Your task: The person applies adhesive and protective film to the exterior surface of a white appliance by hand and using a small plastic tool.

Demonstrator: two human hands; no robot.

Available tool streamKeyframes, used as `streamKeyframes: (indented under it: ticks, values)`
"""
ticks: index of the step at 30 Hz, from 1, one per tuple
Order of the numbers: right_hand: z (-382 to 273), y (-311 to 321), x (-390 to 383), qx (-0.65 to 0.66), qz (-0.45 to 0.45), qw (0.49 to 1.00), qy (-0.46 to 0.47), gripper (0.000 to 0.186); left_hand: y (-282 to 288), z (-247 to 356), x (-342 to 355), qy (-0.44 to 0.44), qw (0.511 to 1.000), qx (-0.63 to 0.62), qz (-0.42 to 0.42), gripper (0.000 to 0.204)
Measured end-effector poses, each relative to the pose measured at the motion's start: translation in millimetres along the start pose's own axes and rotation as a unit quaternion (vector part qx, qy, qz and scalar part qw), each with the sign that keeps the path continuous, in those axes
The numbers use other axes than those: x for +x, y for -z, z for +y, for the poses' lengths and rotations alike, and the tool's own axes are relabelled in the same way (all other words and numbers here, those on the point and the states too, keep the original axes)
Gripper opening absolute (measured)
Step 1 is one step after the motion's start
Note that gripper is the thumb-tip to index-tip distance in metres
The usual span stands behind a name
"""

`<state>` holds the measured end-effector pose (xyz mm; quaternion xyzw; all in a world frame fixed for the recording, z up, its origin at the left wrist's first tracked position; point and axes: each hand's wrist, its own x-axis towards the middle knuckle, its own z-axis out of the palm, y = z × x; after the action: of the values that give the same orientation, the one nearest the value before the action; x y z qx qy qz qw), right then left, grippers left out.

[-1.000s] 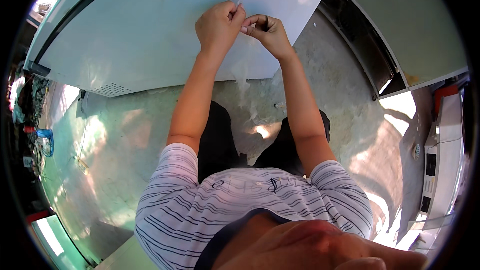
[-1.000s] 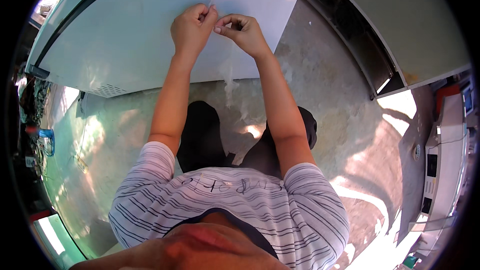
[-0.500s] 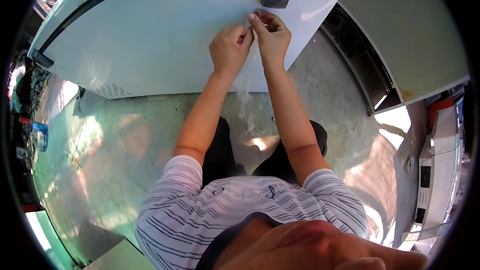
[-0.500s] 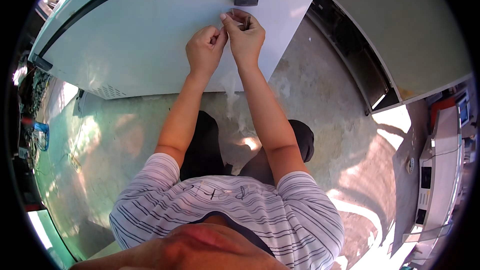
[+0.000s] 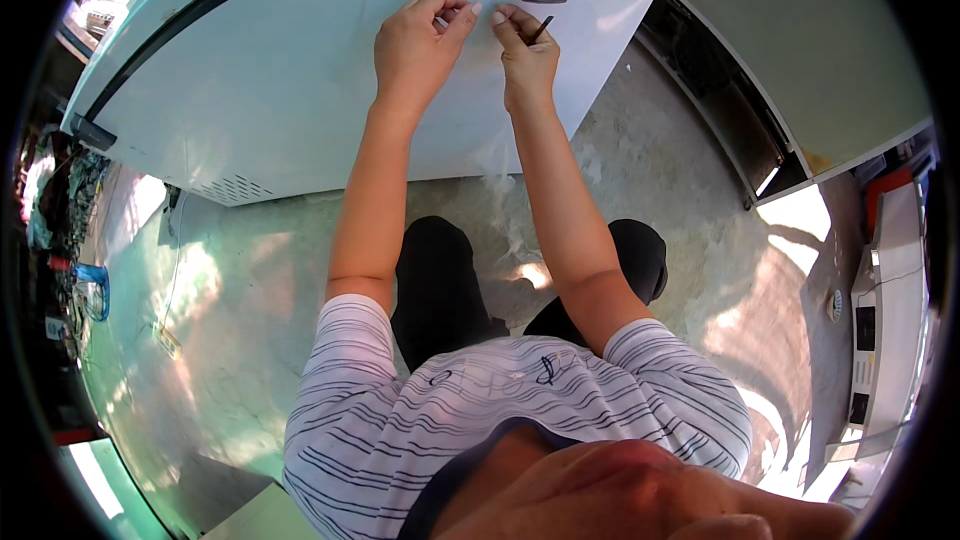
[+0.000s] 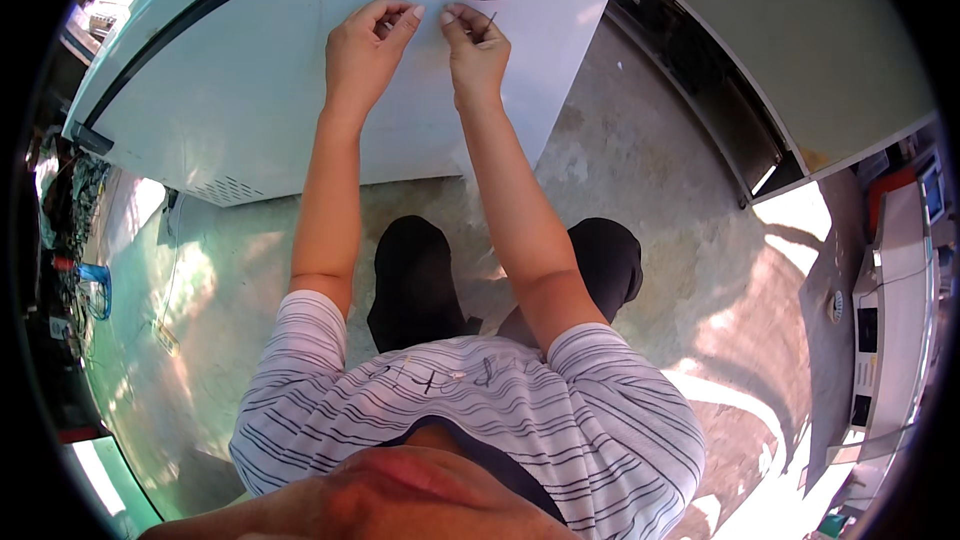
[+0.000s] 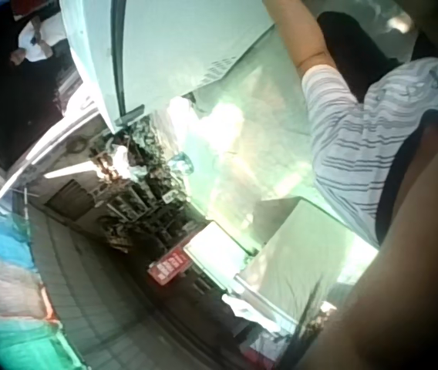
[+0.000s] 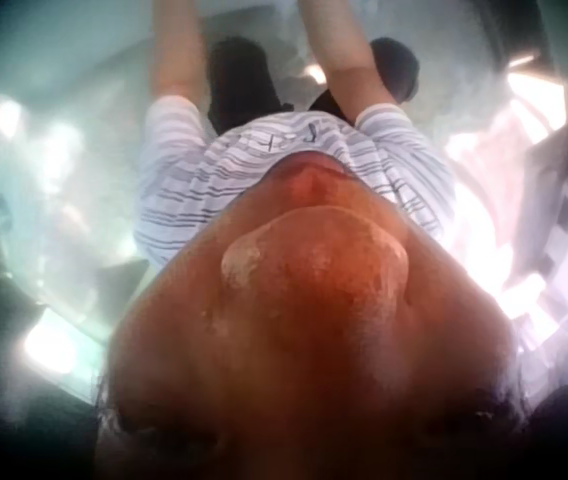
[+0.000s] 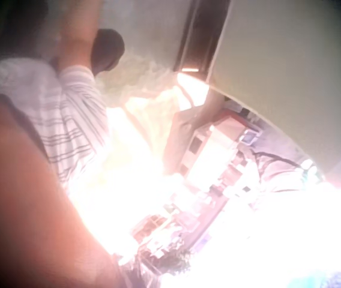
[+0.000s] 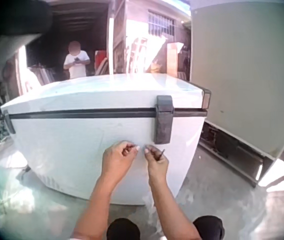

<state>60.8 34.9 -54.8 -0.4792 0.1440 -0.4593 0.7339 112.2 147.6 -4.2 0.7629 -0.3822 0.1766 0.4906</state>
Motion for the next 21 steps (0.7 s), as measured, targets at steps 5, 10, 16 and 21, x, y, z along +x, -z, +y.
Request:
streamKeyframes:
  ticks: [5,10,16,21]
  values:
    - [12.5,5.2,3.5,0.009,-0.025,0.999,0.020,0.019,-15.1,23.9,28.4,-0.040,0.979,0.180,-0.082,0.031]
    - [14.9,7.4,1.0,-0.009,-0.027,0.999,0.018,0.018,-21.7,38.2,44.8,-0.082,0.924,0.352,-0.125,0.026]
    - [16.6,7.9,0.7,0.014,-0.016,0.999,0.036,0.016,-34.2,25.9,47.8,-0.234,0.871,0.426,-0.067,0.014]
    - [20.0,11.9,4.1,0.003,-0.032,0.999,0.045,0.015,-29.1,10.7,48.1,-0.347,0.884,0.311,0.014,0.008]
